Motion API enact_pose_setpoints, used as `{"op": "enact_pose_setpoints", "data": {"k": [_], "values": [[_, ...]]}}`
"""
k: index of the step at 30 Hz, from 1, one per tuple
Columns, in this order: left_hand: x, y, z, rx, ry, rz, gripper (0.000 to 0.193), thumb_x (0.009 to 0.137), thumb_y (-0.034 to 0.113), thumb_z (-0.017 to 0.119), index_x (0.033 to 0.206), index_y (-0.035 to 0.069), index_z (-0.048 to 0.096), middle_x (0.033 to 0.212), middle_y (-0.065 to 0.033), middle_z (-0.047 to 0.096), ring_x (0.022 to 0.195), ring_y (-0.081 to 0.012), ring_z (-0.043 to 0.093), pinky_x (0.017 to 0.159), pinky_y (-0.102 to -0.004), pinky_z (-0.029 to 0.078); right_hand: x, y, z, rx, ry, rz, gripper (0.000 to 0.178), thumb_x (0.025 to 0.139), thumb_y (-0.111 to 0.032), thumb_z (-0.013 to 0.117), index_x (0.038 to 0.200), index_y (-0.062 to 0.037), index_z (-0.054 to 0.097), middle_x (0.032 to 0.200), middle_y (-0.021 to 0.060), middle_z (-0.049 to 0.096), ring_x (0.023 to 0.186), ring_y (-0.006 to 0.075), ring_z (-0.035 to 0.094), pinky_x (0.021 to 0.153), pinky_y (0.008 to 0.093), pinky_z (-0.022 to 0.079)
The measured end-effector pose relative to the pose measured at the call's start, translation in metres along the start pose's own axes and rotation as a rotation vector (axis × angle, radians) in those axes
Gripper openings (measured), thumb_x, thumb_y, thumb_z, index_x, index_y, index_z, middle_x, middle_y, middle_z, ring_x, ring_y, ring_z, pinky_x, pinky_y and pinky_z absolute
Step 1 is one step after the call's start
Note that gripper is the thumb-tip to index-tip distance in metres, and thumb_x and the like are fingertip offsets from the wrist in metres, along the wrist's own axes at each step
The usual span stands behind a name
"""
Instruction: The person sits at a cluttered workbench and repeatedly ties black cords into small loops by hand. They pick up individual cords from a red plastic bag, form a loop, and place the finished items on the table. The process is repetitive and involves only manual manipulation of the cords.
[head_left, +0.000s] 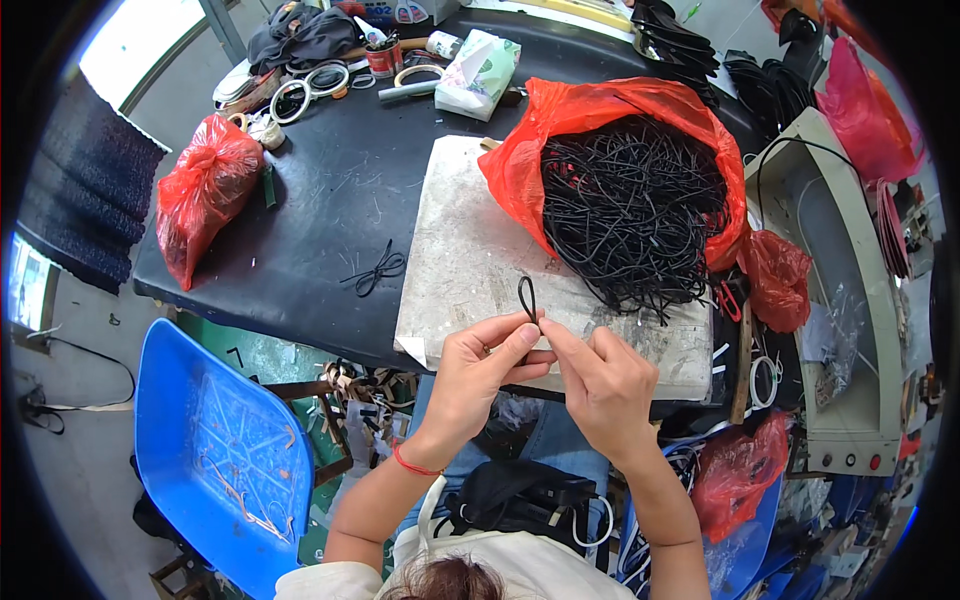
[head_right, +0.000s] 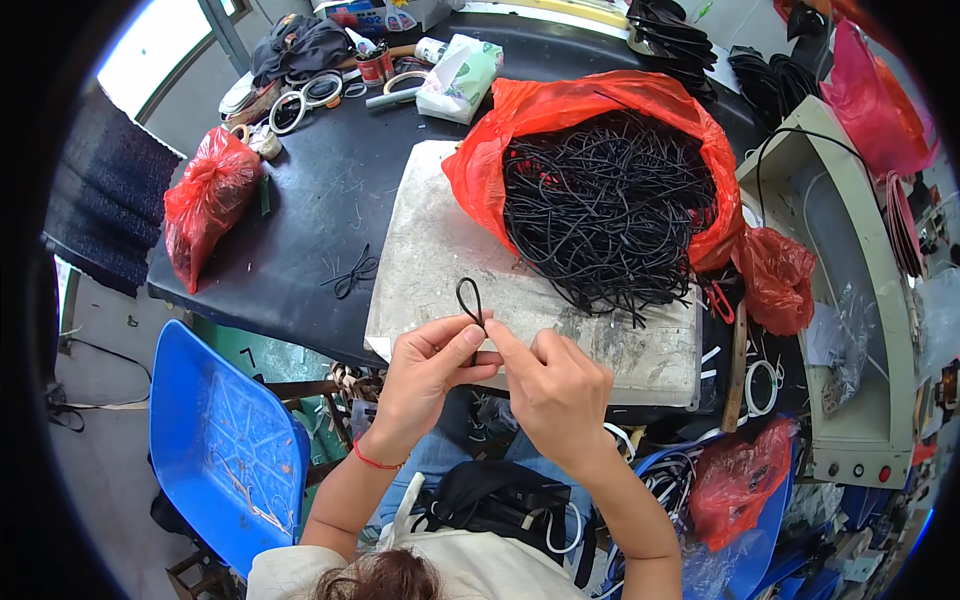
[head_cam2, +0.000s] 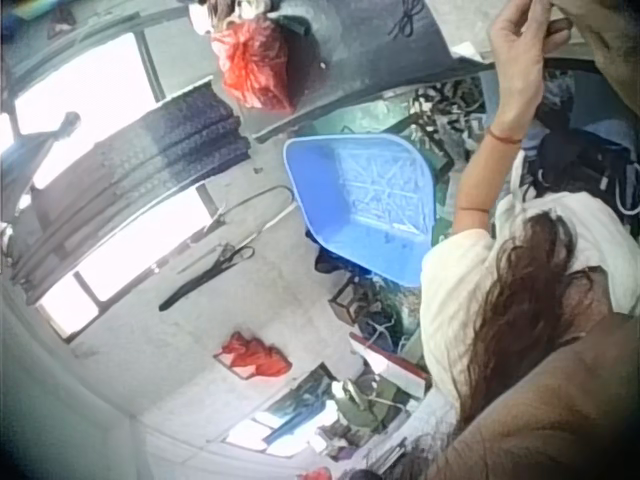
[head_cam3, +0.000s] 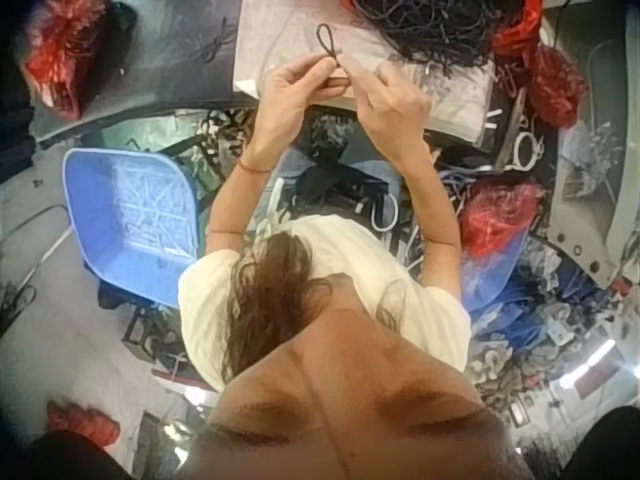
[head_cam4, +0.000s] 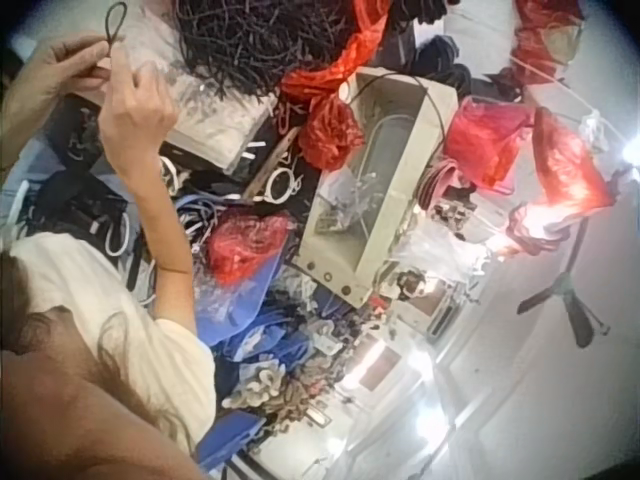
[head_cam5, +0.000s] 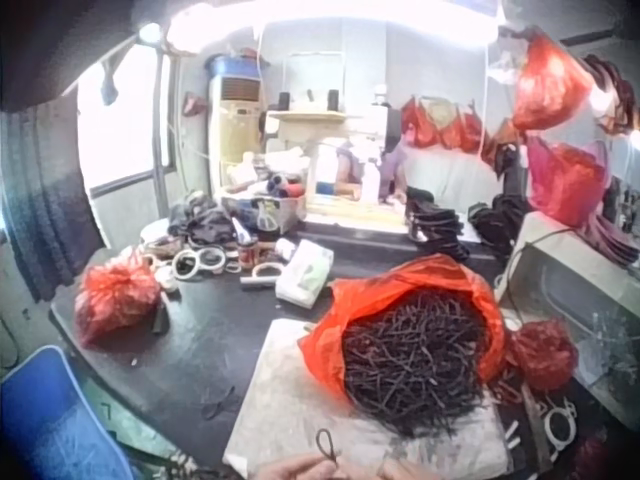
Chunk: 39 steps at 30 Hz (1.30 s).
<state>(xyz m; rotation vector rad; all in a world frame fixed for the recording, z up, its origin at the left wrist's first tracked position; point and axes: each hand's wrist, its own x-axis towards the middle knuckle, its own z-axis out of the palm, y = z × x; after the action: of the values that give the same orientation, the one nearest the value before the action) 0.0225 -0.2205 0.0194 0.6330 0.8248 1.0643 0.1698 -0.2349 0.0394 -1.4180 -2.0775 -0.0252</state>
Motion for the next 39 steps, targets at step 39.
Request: {"op": "enact_pose_setpoints", "data": {"k": [39], "values": [[-0.013, 0.003, -0.010, 1.043, -0.364, 0.443, 0.018, 0.085, 0.010, 0.055, 0.097, -0.003, 0.057, 0.080, -0.0058, 0.060, 0.070, -0.0101, 0.057, 0.062, -0.0262, 0.045, 0.026, 0.003, -0.045, 0.193, -0.226, -0.288, 0.022, 0.065, 0.005, 0.061, 0.085, -0.0035, 0.063, 0.073, 0.0066, 0.055, 0.064, 0.0231, 0.053, 0.056, 0.0325, 0.043]]}}
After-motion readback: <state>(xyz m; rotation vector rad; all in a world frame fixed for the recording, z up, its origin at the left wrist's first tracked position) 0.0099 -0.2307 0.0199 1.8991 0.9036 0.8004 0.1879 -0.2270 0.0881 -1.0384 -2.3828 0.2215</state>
